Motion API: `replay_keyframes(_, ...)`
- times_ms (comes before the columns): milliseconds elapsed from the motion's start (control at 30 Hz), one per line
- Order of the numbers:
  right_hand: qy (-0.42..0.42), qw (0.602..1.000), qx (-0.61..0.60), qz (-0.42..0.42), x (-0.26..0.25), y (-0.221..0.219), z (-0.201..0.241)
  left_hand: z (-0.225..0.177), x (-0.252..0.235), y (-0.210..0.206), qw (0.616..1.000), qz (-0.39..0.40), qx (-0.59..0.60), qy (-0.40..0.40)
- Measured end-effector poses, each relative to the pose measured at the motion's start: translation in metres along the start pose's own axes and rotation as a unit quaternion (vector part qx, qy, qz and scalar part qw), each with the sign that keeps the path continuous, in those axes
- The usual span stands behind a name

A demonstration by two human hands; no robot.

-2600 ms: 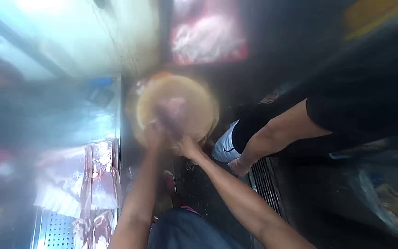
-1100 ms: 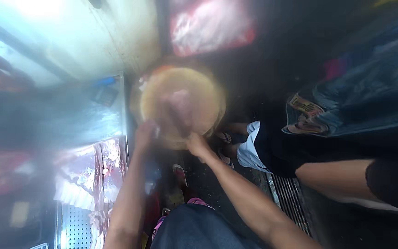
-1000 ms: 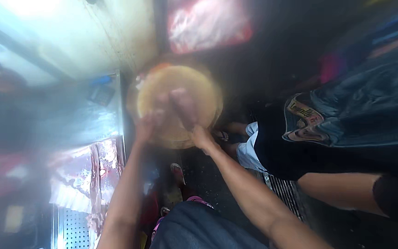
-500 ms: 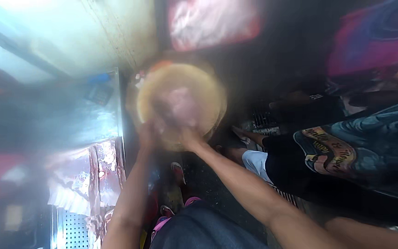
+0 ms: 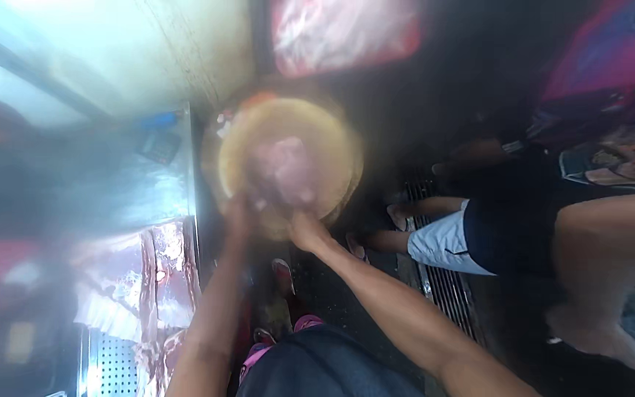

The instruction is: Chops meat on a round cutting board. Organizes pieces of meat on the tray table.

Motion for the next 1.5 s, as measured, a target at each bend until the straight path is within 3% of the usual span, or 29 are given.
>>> replay_keyframes(67, -0.022, 1.000, -0.016, 0.015, 0.000, 0.015, 0.002, 0.006, 0.003, 0.001, 1.000, 0.014, 0.004, -0.020)
replay_keyframes(133, -0.012, 0.997, -0.058, -0.043, 0.001, 0.044, 0.016, 0.009, 0.001, 0.003, 0.998, -0.001, 0.039, -0.038)
replay_keyframes(200, 0.026, 0.987, -0.112, -0.109, 0.013, 0.063, 0.031, 0.007, 0.013, 0.007, 0.997, -0.027, 0.077, -0.011)
replay_keyframes(267, 0.064, 0.979, -0.138, -0.136, 0.017, 0.055, 0.037, 0.004, 0.020, 0.013, 0.993, -0.075, 0.091, 0.028)
replay_keyframes(367, 0.044, 0.999, -0.030, 0.005, 0.006, -0.002, 0.017, -0.002, 0.027, 0.014, 0.990, -0.100, 0.063, 0.075)
replay_keyframes(400, 0.025, 0.998, 0.002, 0.051, 0.004, -0.015, 0.011, -0.006, 0.028, 0.013, 0.994, -0.067, 0.041, 0.079)
replay_keyframes(467, 0.007, 0.998, 0.010, 0.061, -0.001, -0.012, 0.012, -0.020, 0.016, 0.005, 0.997, 0.011, -0.013, 0.069)
replay_keyframes(533, 0.003, 1.000, -0.007, 0.022, 0.003, 0.002, 0.015, -0.033, 0.006, -0.006, 0.995, 0.037, -0.053, 0.073)
replay_keyframes(667, 0.000, 0.990, -0.083, -0.112, -0.003, 0.052, 0.018, -0.056, -0.041, -0.028, 0.994, 0.011, -0.036, 0.102)
replay_keyframes(867, -0.071, 0.977, -0.118, -0.161, -0.007, 0.072, -0.051, -0.072, -0.097, -0.020, 0.999, 0.004, -0.005, 0.049)
replay_keyframes(967, -0.117, 0.978, -0.109, -0.134, 0.014, 0.061, -0.078, -0.096, -0.046, -0.017, 0.995, 0.026, -0.090, 0.043)
replay_keyframes(1067, -0.133, 0.978, -0.108, -0.118, 0.038, 0.054, -0.084, -0.128, 0.017, -0.059, 0.984, 0.113, -0.097, 0.096)
replay_keyframes(1133, -0.128, 0.979, -0.108, -0.115, 0.049, 0.055, -0.076, -0.133, 0.021, -0.073, 0.985, 0.085, -0.077, 0.129)
replay_keyframes(1267, -0.118, 0.981, -0.107, -0.111, 0.073, 0.053, -0.067, -0.112, -0.005, -0.036, 0.985, 0.075, -0.020, 0.156)
replay_keyframes(1400, -0.109, 0.985, -0.090, -0.095, 0.079, 0.063, -0.056, -0.039, -0.016, 0.012, 0.976, 0.135, 0.109, 0.133)
replay_keyframes(1500, -0.074, 0.987, -0.098, -0.099, 0.081, 0.088, -0.026, 0.004, -0.005, 0.034, 0.948, 0.168, 0.184, 0.199)
Point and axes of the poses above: each hand's wrist, its own x-axis away from the middle knuckle, its own y-axis out of the back of the hand, z = x × y, the point moved 1 cm from there along -x, towards the middle knuckle, and after that the axes turned 11 degrees about -z, right-handed, at the moved point
